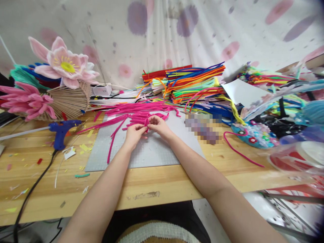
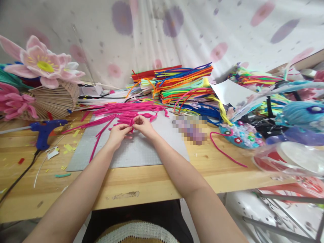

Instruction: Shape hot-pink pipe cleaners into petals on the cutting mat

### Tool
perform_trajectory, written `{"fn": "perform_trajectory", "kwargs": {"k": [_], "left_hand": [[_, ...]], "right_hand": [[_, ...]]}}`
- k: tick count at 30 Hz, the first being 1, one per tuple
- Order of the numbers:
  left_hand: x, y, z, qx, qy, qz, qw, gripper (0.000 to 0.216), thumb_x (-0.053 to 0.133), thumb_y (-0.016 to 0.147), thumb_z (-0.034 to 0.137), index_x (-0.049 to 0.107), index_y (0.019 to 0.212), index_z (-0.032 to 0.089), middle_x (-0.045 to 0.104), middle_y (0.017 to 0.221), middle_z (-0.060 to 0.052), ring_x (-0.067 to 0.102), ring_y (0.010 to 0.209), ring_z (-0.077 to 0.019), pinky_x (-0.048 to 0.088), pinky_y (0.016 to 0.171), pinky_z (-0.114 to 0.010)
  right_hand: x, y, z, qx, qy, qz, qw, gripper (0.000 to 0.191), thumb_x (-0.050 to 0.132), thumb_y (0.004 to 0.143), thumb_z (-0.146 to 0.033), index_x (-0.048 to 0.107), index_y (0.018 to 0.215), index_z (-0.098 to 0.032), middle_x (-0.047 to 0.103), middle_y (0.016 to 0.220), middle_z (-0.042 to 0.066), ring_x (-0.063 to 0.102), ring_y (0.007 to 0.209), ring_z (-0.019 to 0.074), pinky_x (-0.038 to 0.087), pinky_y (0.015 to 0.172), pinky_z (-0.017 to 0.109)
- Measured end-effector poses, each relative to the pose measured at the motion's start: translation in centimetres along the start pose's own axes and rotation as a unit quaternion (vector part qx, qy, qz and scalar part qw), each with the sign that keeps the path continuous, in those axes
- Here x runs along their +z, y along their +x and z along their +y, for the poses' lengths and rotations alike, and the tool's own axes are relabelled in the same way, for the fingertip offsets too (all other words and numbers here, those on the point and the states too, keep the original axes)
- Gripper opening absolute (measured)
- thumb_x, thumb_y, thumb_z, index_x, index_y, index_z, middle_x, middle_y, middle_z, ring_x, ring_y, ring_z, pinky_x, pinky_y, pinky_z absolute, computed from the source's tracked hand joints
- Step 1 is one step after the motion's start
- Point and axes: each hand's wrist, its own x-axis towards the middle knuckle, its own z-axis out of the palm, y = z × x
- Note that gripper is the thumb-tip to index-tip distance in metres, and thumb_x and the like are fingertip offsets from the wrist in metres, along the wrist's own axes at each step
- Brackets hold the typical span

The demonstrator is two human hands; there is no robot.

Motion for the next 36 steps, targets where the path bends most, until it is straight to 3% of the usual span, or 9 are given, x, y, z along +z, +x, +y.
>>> {"fn": "perform_trajectory", "kwargs": {"k": [8,14,22,29,36], "left_hand": [[0.4,0.2,-0.8,0.087,0.045,0.086,0.991,0.019,0.066,0.06,0.03,0.063,0.071,0.015,0.058,0.06,0.001,0.052,0.053,-0.0097,0.05,0.045,-0.022],[0.4,0.2,-0.8,0.028,0.005,0.003,1.0,0.024,0.07,0.056,0.032,0.062,0.067,0.013,0.056,0.058,0.0,0.053,0.053,-0.0106,0.051,0.044,-0.024],[0.3,0.4,-1.0,0.041,0.028,0.043,0.998,0.017,0.068,0.055,0.027,0.06,0.062,0.014,0.053,0.052,0.003,0.05,0.047,-0.0093,0.05,0.043,-0.024],[0.0,0.7,-1.5,0.05,0.081,0.004,0.995,0.012,0.064,0.057,0.024,0.058,0.06,0.014,0.053,0.052,0.003,0.051,0.045,-0.0102,0.051,0.044,-0.026],[-0.1,0.6,-1.8,0.099,0.162,0.092,0.978,0.011,0.059,0.06,0.025,0.058,0.065,0.016,0.052,0.056,0.003,0.05,0.046,-0.0096,0.049,0.044,-0.024]], "right_hand": [[0.4,0.5,0.3,-0.017,-0.043,0.055,0.997,0.02,0.056,0.054,-0.016,0.046,0.071,-0.018,0.05,0.064,-0.005,0.046,0.057,0.0071,0.039,0.056,0.023],[-0.1,0.3,0.7,-0.013,-0.018,0.056,0.998,0.024,0.063,0.056,-0.023,0.049,0.075,-0.018,0.055,0.07,-0.003,0.052,0.063,0.0085,0.043,0.063,0.024],[0.2,0.2,0.7,-0.037,-0.071,0.068,0.994,0.019,0.062,0.056,-0.019,0.05,0.072,-0.018,0.055,0.067,-0.003,0.052,0.06,0.0083,0.044,0.063,0.025],[-0.4,-0.1,0.6,0.005,-0.053,0.041,0.998,0.022,0.064,0.057,-0.018,0.054,0.076,-0.017,0.058,0.066,-0.002,0.056,0.062,0.0099,0.046,0.063,0.025],[0.1,0.0,0.6,-0.016,-0.072,0.066,0.995,0.018,0.063,0.057,-0.019,0.052,0.072,-0.017,0.056,0.065,-0.003,0.054,0.06,0.0086,0.045,0.062,0.024]]}}
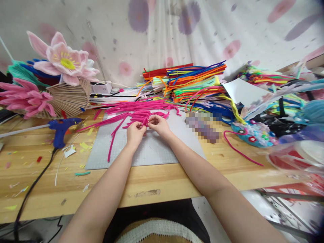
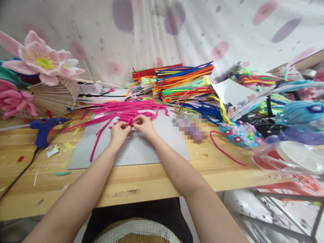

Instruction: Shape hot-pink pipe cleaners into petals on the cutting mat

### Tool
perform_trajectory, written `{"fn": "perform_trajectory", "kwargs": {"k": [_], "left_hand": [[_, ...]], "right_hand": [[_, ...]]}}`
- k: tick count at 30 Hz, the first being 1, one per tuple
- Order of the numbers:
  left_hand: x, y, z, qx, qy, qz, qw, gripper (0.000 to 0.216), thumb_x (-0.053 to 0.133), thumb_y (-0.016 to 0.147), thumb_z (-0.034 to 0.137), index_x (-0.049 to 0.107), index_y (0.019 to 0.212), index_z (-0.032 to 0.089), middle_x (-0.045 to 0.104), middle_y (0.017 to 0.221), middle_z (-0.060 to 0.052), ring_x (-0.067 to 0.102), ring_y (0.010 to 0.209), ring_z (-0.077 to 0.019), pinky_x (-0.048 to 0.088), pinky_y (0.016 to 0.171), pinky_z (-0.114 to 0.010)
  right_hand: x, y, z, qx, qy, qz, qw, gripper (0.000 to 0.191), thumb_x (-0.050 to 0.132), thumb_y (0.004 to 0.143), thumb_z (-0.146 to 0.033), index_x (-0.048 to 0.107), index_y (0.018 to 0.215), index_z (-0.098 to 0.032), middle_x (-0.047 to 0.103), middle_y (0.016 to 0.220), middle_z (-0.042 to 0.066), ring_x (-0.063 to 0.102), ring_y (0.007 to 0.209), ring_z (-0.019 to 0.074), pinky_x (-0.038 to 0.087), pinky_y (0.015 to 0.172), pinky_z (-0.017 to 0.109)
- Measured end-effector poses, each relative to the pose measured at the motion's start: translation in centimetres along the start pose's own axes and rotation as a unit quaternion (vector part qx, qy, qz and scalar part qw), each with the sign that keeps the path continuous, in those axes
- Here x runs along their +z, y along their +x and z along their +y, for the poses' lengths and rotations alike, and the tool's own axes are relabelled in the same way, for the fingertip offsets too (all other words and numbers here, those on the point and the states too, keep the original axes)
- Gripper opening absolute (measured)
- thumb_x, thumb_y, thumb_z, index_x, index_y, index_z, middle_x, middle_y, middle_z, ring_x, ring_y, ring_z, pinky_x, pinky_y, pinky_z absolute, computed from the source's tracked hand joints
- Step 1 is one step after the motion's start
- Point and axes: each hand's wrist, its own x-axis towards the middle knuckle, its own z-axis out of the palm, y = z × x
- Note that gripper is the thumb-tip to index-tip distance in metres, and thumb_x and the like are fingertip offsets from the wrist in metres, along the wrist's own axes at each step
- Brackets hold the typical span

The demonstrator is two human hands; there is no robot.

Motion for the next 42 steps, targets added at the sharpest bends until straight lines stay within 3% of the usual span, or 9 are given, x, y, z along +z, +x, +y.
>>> {"fn": "perform_trajectory", "kwargs": {"k": [13,19,22,28,33,37,42], "left_hand": [[0.2,-0.2,0.1,-0.028,-0.071,-0.067,0.995,0.012,0.059,0.06,0.026,0.054,0.065,0.016,0.053,0.054,0.003,0.052,0.047,-0.0113,0.049,0.044,-0.026],[0.1,-0.2,0.0,0.025,0.044,0.006,0.999,0.008,0.057,0.063,0.025,0.055,0.065,0.017,0.055,0.056,0.002,0.052,0.045,-0.011,0.045,0.045,-0.023],[0.1,-0.1,-0.1,0.038,0.051,0.028,0.998,0.007,0.057,0.064,0.024,0.057,0.066,0.017,0.056,0.057,0.001,0.052,0.045,-0.0104,0.045,0.046,-0.023],[0.1,-0.1,0.4,-0.02,-0.078,-0.058,0.995,0.02,0.062,0.064,0.029,0.06,0.079,0.017,0.057,0.059,0.001,0.054,0.047,-0.0119,0.046,0.043,-0.024],[-0.1,-0.1,1.3,-0.043,-0.155,-0.036,0.986,0.024,0.065,0.062,0.034,0.06,0.079,0.017,0.059,0.066,0.0,0.058,0.054,-0.0121,0.044,0.04,-0.02],[-0.8,0.0,1.9,-0.075,-0.216,-0.033,0.973,0.028,0.069,0.056,0.036,0.06,0.073,0.016,0.06,0.067,0.0,0.056,0.056,-0.0107,0.033,0.034,-0.015],[-1.9,0.4,2.2,-0.063,-0.158,-0.073,0.983,0.031,0.071,0.056,0.042,0.061,0.069,0.015,0.059,0.062,0.0,0.052,0.05,-0.009,0.03,0.034,-0.016]], "right_hand": [[0.3,0.1,0.2,-0.03,-0.025,-0.045,0.998,0.016,0.054,0.058,-0.015,0.05,0.073,-0.017,0.052,0.065,-0.005,0.048,0.057,0.0076,0.041,0.061,0.024],[0.8,-0.2,0.3,-0.032,-0.063,0.002,0.998,0.015,0.052,0.058,-0.013,0.047,0.071,-0.018,0.05,0.063,-0.005,0.046,0.056,0.0081,0.039,0.058,0.023],[0.9,-0.4,0.2,-0.053,-0.078,0.011,0.995,0.015,0.053,0.059,-0.015,0.048,0.073,-0.018,0.051,0.065,-0.004,0.047,0.057,0.0085,0.039,0.058,0.024],[0.6,-0.2,0.1,-0.053,-0.057,0.004,0.997,0.014,0.054,0.063,-0.016,0.048,0.076,-0.018,0.053,0.07,-0.002,0.051,0.063,0.0098,0.042,0.063,0.025],[0.4,-0.1,0.6,-0.036,-0.015,-0.051,0.998,0.02,0.058,0.065,-0.023,0.049,0.082,-0.018,0.055,0.077,0.0,0.052,0.07,0.0109,0.043,0.068,0.026],[0.6,-0.5,0.7,-0.054,-0.091,-0.091,0.99,0.016,0.054,0.072,-0.033,0.052,0.074,-0.017,0.052,0.073,0.0,0.047,0.068,0.0108,0.039,0.066,0.025],[0.1,-0.8,0.2,-0.05,-0.112,-0.126,0.985,0.028,0.056,0.072,-0.039,0.05,0.06,-0.015,0.041,0.058,-0.004,0.036,0.056,0.0077,0.03,0.057,0.023]]}}
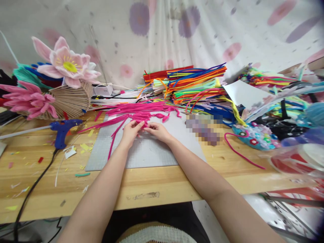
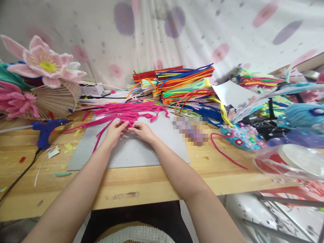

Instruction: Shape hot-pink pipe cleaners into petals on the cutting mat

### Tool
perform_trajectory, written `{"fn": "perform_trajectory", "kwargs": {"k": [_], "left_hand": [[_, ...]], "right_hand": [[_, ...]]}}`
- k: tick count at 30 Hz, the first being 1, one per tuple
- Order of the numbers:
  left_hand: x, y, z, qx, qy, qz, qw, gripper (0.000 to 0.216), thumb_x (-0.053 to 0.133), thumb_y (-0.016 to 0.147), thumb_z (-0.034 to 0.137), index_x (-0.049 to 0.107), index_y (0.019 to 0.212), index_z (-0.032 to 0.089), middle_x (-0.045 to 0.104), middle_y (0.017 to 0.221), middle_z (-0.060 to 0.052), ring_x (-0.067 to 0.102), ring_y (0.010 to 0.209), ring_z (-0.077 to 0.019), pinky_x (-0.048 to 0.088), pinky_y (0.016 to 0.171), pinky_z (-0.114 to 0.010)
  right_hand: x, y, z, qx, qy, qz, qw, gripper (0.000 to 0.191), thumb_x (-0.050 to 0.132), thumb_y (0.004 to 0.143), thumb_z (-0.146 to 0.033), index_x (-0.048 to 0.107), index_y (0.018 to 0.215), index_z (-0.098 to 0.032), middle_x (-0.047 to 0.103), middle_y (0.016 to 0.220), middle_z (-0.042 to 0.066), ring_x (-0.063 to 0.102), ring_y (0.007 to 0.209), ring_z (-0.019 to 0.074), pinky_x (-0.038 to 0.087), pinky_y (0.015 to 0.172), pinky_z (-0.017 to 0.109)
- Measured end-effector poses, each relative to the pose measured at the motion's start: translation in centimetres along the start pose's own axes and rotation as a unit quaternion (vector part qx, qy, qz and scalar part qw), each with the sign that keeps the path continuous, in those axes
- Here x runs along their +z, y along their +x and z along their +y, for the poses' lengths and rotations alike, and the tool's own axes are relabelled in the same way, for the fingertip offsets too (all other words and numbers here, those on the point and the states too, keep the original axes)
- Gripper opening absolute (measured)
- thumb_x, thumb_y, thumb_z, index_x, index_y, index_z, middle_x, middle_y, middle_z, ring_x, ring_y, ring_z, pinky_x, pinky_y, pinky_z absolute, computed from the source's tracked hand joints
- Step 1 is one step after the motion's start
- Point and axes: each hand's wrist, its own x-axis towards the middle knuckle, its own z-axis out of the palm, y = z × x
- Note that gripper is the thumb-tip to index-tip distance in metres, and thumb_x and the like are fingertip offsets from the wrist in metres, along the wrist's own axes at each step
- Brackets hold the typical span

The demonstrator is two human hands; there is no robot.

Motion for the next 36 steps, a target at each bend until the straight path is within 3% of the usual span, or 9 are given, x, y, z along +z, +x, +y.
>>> {"fn": "perform_trajectory", "kwargs": {"k": [7,16,20,23,26,29,36], "left_hand": [[0.4,0.3,-0.2,-0.004,-0.012,0.011,1.0,0.035,0.073,0.053,0.043,0.058,0.063,0.014,0.055,0.052,0.002,0.047,0.044,-0.0073,0.034,0.036,-0.017],[1.0,-0.1,-0.1,-0.009,-0.04,-0.006,0.999,0.032,0.074,0.054,0.037,0.054,0.064,0.014,0.054,0.052,0.003,0.046,0.042,-0.0057,0.028,0.033,-0.016],[1.9,-0.3,-0.1,-0.01,-0.105,0.003,0.994,0.033,0.075,0.052,0.035,0.053,0.065,0.015,0.051,0.052,0.005,0.041,0.041,-0.0035,0.024,0.032,-0.014],[2.3,-0.4,0.3,-0.043,-0.147,-0.031,0.988,0.035,0.077,0.05,0.034,0.051,0.062,0.014,0.046,0.05,0.007,0.036,0.039,-0.0018,0.022,0.032,-0.014],[2.0,-0.4,0.5,-0.094,-0.156,-0.078,0.98,0.035,0.078,0.05,0.033,0.051,0.061,0.014,0.044,0.048,0.007,0.034,0.039,-0.0009,0.023,0.033,-0.013],[1.6,-0.4,0.5,-0.113,-0.144,-0.079,0.98,0.035,0.079,0.05,0.033,0.051,0.061,0.014,0.045,0.049,0.006,0.037,0.04,-0.0014,0.027,0.035,-0.013],[1.1,-0.4,0.6,-0.064,-0.084,-0.045,0.993,0.038,0.072,0.055,0.047,0.058,0.069,0.015,0.056,0.058,0.001,0.049,0.047,-0.0067,0.036,0.036,-0.016]], "right_hand": [[-2.0,-0.6,-1.1,0.01,0.066,-0.115,0.991,0.033,0.056,0.073,-0.047,0.061,0.075,-0.014,0.05,0.063,-0.002,0.044,0.059,0.0086,0.035,0.058,0.023],[-1.3,-0.5,-1.2,-0.014,0.068,-0.061,0.996,0.029,0.062,0.068,-0.044,0.062,0.065,-0.015,0.052,0.06,-0.001,0.045,0.058,0.0095,0.037,0.059,0.024],[-1.2,-0.7,-1.8,-0.063,0.057,-0.016,0.996,0.028,0.062,0.07,-0.041,0.06,0.058,-0.016,0.052,0.059,-0.001,0.046,0.059,0.0105,0.038,0.061,0.025],[-1.2,-0.9,-2.4,-0.096,0.032,0.004,0.995,0.027,0.061,0.072,-0.042,0.062,0.059,-0.018,0.053,0.062,0.0,0.048,0.063,0.0119,0.039,0.063,0.026],[-1.3,-1.0,-2.7,-0.105,0.013,-0.014,0.994,0.028,0.059,0.073,-0.044,0.064,0.061,-0.018,0.057,0.067,0.002,0.051,0.068,0.0134,0.041,0.068,0.027],[-1.5,-0.9,-2.6,-0.102,0.014,-0.037,0.994,0.029,0.059,0.073,-0.045,0.064,0.062,-0.018,0.058,0.07,0.002,0.052,0.07,0.0137,0.042,0.07,0.028],[-2.4,-0.5,-1.7,-0.059,0.049,-0.082,0.994,0.031,0.057,0.073,-0.046,0.064,0.072,-0.017,0.056,0.069,0.0,0.049,0.066,0.011,0.04,0.064,0.025]]}}
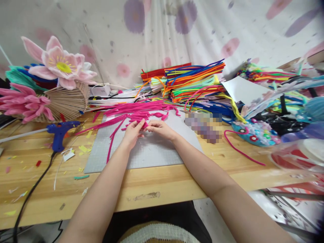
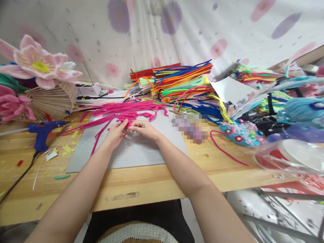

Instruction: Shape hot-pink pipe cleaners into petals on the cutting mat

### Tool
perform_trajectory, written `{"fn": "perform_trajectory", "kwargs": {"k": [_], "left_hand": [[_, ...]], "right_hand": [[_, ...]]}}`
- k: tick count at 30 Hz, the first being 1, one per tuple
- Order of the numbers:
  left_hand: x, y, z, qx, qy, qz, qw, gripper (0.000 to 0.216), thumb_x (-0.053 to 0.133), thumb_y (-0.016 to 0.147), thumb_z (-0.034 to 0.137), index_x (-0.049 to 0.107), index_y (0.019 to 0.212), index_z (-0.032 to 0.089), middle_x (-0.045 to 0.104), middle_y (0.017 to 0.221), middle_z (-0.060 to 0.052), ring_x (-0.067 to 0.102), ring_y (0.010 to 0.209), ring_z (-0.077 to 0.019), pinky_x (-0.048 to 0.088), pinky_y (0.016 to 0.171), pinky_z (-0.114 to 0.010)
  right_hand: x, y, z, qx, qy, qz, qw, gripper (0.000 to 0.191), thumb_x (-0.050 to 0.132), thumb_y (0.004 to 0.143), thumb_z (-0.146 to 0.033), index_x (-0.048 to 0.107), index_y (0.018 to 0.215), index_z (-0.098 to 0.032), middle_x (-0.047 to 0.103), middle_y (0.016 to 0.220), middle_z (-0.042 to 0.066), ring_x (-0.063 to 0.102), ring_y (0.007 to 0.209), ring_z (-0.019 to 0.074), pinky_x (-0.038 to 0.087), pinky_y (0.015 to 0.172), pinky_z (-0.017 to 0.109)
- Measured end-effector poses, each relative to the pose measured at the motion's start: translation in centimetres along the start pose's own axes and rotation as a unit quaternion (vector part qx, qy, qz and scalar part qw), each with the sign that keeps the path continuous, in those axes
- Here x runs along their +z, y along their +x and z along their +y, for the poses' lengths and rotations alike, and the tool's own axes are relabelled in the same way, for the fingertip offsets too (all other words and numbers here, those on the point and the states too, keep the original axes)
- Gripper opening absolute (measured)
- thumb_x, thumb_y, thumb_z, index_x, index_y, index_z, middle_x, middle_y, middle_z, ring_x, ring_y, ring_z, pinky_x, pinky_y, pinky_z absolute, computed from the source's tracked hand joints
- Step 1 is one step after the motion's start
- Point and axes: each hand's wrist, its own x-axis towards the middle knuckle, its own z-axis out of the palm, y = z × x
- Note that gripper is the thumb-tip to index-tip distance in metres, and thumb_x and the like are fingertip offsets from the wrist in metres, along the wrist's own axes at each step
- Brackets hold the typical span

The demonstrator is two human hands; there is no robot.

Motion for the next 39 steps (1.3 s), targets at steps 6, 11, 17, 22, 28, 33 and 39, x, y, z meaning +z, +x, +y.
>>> {"fn": "perform_trajectory", "kwargs": {"k": [6,11,17,22,28,33,39], "left_hand": [[-0.6,0.3,-0.6,0.04,0.019,0.0,0.999,0.034,0.072,0.056,0.043,0.059,0.07,0.015,0.056,0.058,0.002,0.05,0.048,-0.0073,0.038,0.037,-0.017],[-0.2,0.6,-1.6,0.085,0.04,0.029,0.995,0.031,0.073,0.055,0.037,0.056,0.068,0.014,0.054,0.056,0.003,0.049,0.047,-0.0074,0.044,0.041,-0.02],[-0.1,1.0,-1.8,0.097,0.077,0.045,0.991,0.026,0.069,0.058,0.035,0.055,0.068,0.016,0.057,0.059,0.002,0.053,0.05,-0.0105,0.049,0.049,-0.027],[-0.5,1.5,-2.4,0.181,0.165,0.074,0.967,0.019,0.065,0.063,0.031,0.052,0.062,0.018,0.053,0.058,0.003,0.05,0.055,-0.0097,0.044,0.054,-0.023],[-0.7,1.6,-2.7,0.21,0.207,0.089,0.951,0.019,0.063,0.066,0.032,0.05,0.062,0.018,0.052,0.059,0.003,0.047,0.054,-0.0089,0.041,0.052,-0.021],[-0.4,1.3,-2.3,0.147,0.156,0.067,0.974,0.025,0.062,0.067,0.042,0.055,0.071,0.018,0.054,0.059,0.002,0.05,0.05,-0.0099,0.042,0.045,-0.022],[-1.0,0.9,-0.8,0.119,0.143,0.042,0.982,0.036,0.054,0.073,0.051,0.047,0.059,0.019,0.041,0.043,0.006,0.035,0.033,-0.0059,0.029,0.032,-0.018]], "right_hand": [[0.3,0.0,0.3,0.03,0.025,-0.019,0.999,0.03,0.057,0.074,-0.046,0.063,0.077,-0.017,0.057,0.079,0.002,0.049,0.07,0.0106,0.041,0.06,0.022],[0.6,0.2,1.1,0.023,0.028,-0.017,0.999,0.029,0.058,0.073,-0.046,0.062,0.073,-0.017,0.051,0.08,0.002,0.049,0.073,0.0115,0.043,0.058,0.021],[1.0,0.1,1.4,0.022,0.021,0.026,0.999,0.03,0.06,0.071,-0.047,0.061,0.068,-0.017,0.049,0.085,0.003,0.048,0.081,0.0129,0.045,0.066,0.024],[1.1,0.1,1.4,0.025,0.012,0.041,0.999,0.027,0.06,0.072,-0.044,0.061,0.067,-0.018,0.045,0.088,0.003,0.046,0.087,0.0142,0.045,0.068,0.024],[1.3,0.2,1.5,0.024,0.002,0.063,0.998,0.027,0.062,0.07,-0.043,0.06,0.063,-0.017,0.046,0.089,0.004,0.045,0.091,0.0155,0.044,0.07,0.025],[1.1,0.4,1.0,0.036,0.033,0.057,0.997,0.026,0.059,0.071,-0.042,0.058,0.064,-0.017,0.047,0.084,0.003,0.046,0.082,0.0133,0.044,0.066,0.024],[-0.2,0.7,1.2,0.064,0.113,0.099,0.987,0.028,0.058,0.07,-0.037,0.045,0.055,-0.017,0.042,0.061,-0.003,0.042,0.055,0.0079,0.039,0.056,0.023]]}}
